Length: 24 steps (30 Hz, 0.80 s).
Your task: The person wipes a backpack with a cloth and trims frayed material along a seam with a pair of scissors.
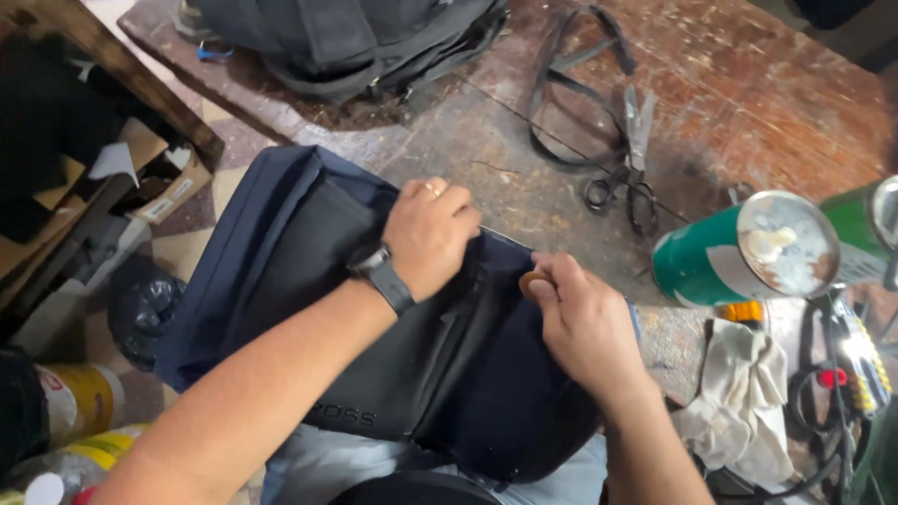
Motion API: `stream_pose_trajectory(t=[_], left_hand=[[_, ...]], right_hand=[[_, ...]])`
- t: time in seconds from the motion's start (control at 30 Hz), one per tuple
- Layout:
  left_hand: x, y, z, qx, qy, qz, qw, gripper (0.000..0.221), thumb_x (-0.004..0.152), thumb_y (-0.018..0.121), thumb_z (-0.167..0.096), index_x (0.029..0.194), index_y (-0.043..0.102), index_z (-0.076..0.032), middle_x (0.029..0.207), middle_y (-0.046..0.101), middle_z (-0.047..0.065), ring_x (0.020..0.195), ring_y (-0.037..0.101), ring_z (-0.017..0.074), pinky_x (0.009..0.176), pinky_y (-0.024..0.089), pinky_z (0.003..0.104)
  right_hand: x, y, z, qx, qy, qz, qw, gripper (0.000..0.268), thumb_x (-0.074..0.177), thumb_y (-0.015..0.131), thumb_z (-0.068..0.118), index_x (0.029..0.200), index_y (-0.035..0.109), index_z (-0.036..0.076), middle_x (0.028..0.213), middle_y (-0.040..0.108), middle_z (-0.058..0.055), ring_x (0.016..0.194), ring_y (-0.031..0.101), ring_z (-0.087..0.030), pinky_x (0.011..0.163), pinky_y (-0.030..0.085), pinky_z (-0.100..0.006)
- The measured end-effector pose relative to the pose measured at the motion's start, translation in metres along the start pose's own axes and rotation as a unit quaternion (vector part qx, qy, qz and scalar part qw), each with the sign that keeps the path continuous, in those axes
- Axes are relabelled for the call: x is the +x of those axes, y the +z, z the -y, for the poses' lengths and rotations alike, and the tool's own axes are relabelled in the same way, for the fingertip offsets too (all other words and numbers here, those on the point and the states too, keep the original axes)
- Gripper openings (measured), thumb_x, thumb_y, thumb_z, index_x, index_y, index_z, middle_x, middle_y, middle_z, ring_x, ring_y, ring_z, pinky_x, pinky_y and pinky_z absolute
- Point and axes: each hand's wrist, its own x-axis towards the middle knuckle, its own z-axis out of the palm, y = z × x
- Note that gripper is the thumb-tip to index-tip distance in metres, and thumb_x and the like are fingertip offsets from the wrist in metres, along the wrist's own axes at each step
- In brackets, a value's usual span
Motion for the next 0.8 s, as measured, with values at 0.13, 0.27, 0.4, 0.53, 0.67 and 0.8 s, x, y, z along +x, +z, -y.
stream_pose_trajectory(t=[0.13,0.27,0.4,0.53,0.67,0.8], left_hand=[[-0.032,-0.026,-0.065,-0.056,-0.052,-0.005,0.997,0.043,0.107,0.053,-0.034,0.132,0.066,-0.002,0.107,0.069,0.020,0.099,0.066,0.0400,0.090,0.051,0.051],[-0.054,-0.031,-0.085,-0.047,-0.108,0.051,0.992,0.087,0.103,0.046,-0.064,0.149,0.052,0.009,0.140,0.061,0.034,0.139,0.054,0.0502,0.123,0.032,0.059],[-0.056,-0.033,-0.085,-0.055,-0.104,0.131,0.984,0.087,0.098,0.055,-0.056,0.155,0.045,0.010,0.150,0.054,0.035,0.146,0.046,0.0507,0.130,0.021,0.060],[-0.055,-0.030,-0.083,-0.045,-0.104,0.143,0.983,0.081,0.096,0.060,-0.048,0.152,0.048,0.009,0.150,0.054,0.034,0.148,0.045,0.0496,0.130,0.021,0.061],[-0.050,-0.031,-0.082,-0.048,-0.115,0.137,0.983,0.077,0.095,0.062,-0.044,0.150,0.050,0.008,0.148,0.055,0.033,0.147,0.045,0.0489,0.130,0.021,0.062],[-0.044,-0.041,-0.079,-0.019,-0.124,0.130,0.984,0.079,0.081,0.075,-0.046,0.143,0.061,0.001,0.148,0.063,0.021,0.140,0.056,0.0357,0.127,0.034,0.052]], right_hand=[[0.019,-0.003,-0.006,-0.024,0.068,0.096,0.993,0.020,0.100,0.067,0.028,0.115,0.074,0.018,0.092,0.083,-0.014,0.099,0.074,-0.044,0.083,0.059,-0.058],[0.028,-0.008,0.001,-0.005,0.114,0.127,0.985,0.018,0.098,0.069,0.030,0.113,0.076,0.023,0.090,0.084,-0.009,0.100,0.075,-0.037,0.085,0.060,-0.054],[0.051,-0.016,-0.009,0.043,0.147,0.120,0.981,0.013,0.096,0.075,0.027,0.105,0.081,0.020,0.081,0.082,-0.009,0.092,0.078,-0.032,0.084,0.060,-0.047],[0.095,-0.005,0.009,0.020,0.090,0.148,0.985,0.023,0.099,0.073,0.033,0.118,0.078,0.019,0.090,0.082,-0.012,0.098,0.076,-0.036,0.084,0.060,-0.050],[0.109,0.018,-0.004,-0.015,0.026,0.211,0.977,0.024,0.096,0.075,0.025,0.115,0.078,0.010,0.090,0.080,-0.020,0.095,0.076,-0.045,0.085,0.059,-0.054],[0.110,0.023,-0.019,-0.047,0.023,0.249,0.967,0.031,0.097,0.067,0.027,0.077,0.050,0.012,0.072,0.059,-0.005,0.070,0.056,-0.022,0.071,0.043,-0.039]])
